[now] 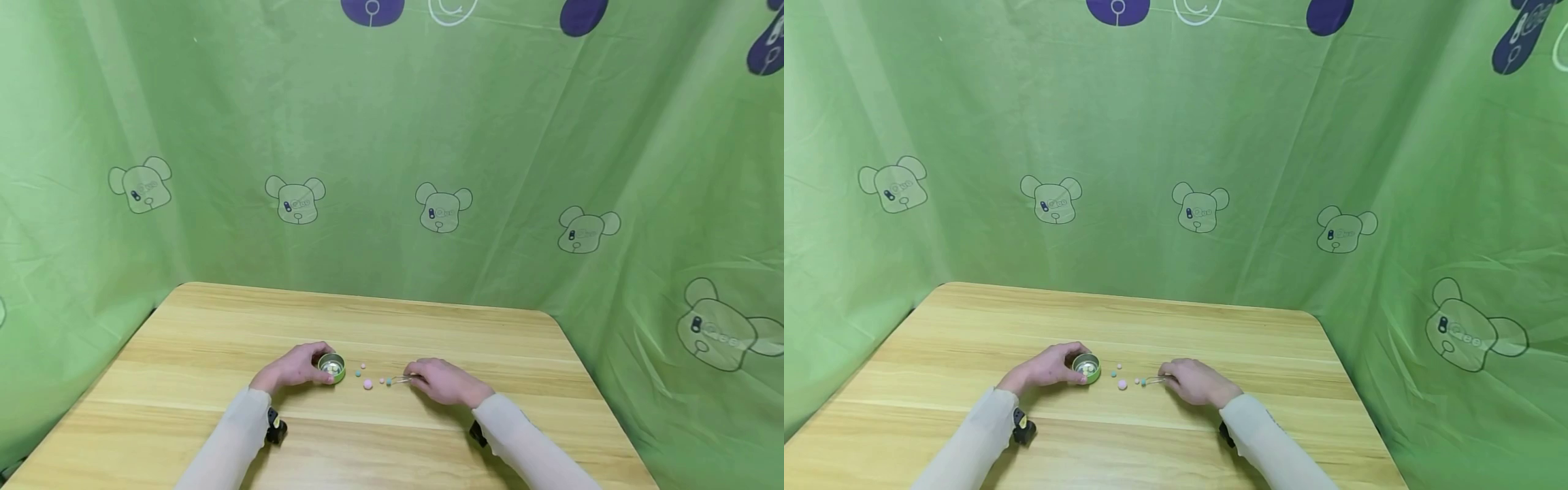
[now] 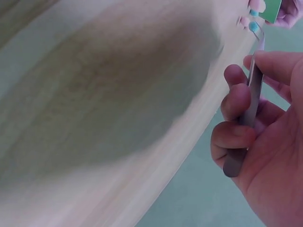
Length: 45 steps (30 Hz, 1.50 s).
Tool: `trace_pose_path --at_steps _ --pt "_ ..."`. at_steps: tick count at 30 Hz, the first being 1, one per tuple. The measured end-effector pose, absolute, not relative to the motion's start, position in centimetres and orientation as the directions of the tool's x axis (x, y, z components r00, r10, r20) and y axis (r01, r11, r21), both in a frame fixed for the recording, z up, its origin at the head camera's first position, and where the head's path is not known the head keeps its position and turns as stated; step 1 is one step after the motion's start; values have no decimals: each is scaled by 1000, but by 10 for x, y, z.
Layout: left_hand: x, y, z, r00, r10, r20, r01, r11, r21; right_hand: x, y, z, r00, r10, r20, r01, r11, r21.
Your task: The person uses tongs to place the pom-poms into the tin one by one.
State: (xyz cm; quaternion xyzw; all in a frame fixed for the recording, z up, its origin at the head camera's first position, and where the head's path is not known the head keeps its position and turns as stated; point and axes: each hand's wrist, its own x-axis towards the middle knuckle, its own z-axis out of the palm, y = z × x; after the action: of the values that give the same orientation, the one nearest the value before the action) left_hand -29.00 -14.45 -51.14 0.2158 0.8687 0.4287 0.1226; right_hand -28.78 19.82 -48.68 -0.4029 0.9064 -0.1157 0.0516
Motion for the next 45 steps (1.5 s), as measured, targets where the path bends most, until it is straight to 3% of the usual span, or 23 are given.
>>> trace_pose_path --at_steps 23,45 --pt "-291 -147 -511 -882 470 -31 257 534 805 -299 167 -458 -653 -752 85 -743 616 -261" --pt "-290 -144 -511 -873 488 -2 297 535 791 -312 102 -455 -626 -780 10 -745 594 -304"
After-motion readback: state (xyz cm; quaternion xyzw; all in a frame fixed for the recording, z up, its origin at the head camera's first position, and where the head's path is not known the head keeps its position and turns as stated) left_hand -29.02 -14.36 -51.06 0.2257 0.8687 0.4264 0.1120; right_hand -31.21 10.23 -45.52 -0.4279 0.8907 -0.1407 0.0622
